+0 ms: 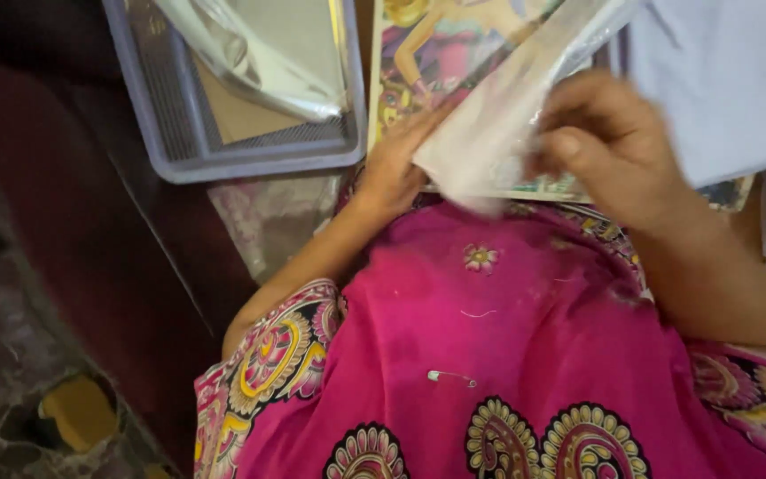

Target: Folding white t-shirts and placing them into plastic packaging sleeves with cardboard inserts.

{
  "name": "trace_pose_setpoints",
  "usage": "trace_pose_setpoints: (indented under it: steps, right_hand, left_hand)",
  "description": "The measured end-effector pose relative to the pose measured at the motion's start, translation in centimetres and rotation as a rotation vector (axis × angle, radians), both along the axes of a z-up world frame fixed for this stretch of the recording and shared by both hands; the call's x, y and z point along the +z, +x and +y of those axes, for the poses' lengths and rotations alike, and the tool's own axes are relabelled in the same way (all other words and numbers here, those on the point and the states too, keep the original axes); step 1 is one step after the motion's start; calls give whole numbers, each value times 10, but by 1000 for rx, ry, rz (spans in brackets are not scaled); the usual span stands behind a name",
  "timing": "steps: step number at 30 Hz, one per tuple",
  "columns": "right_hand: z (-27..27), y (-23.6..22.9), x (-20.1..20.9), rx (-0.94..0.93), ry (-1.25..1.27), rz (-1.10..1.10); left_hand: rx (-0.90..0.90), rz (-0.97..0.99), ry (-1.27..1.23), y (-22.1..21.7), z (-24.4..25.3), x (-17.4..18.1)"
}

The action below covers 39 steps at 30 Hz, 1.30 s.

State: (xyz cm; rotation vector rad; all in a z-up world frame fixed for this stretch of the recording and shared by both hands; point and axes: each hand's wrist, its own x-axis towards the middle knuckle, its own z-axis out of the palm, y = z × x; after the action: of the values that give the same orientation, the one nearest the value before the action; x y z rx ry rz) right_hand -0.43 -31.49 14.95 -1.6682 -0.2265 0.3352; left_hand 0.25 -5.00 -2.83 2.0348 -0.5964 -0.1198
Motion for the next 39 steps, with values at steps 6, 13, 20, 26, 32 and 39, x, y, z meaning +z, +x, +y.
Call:
trace_pose_setpoints:
  steps: [6, 13, 20, 26, 32, 39]
  right_hand:
    - [22, 9, -15, 270, -150, 110]
    - [11, -4, -53, 424, -528, 400]
    - [-20, -21, -104, 252, -330, 538]
    - [-39, -32, -109, 307, -453, 658]
    - [-18, -27, -96, -486, 309, 606]
    - [-160, 85, -182, -168, -599, -64]
  left_hand:
    - [361, 806, -264, -14, 7, -33]
    - [273, 1270, -352, -37, 27, 87]
    - [-99, 1049, -117, -35, 13, 58]
    - [-94, 1062, -548, -48, 10, 48]
    - [-792, 632, -511, -32, 15, 68]
    - [-242, 565, -193, 29, 109, 76]
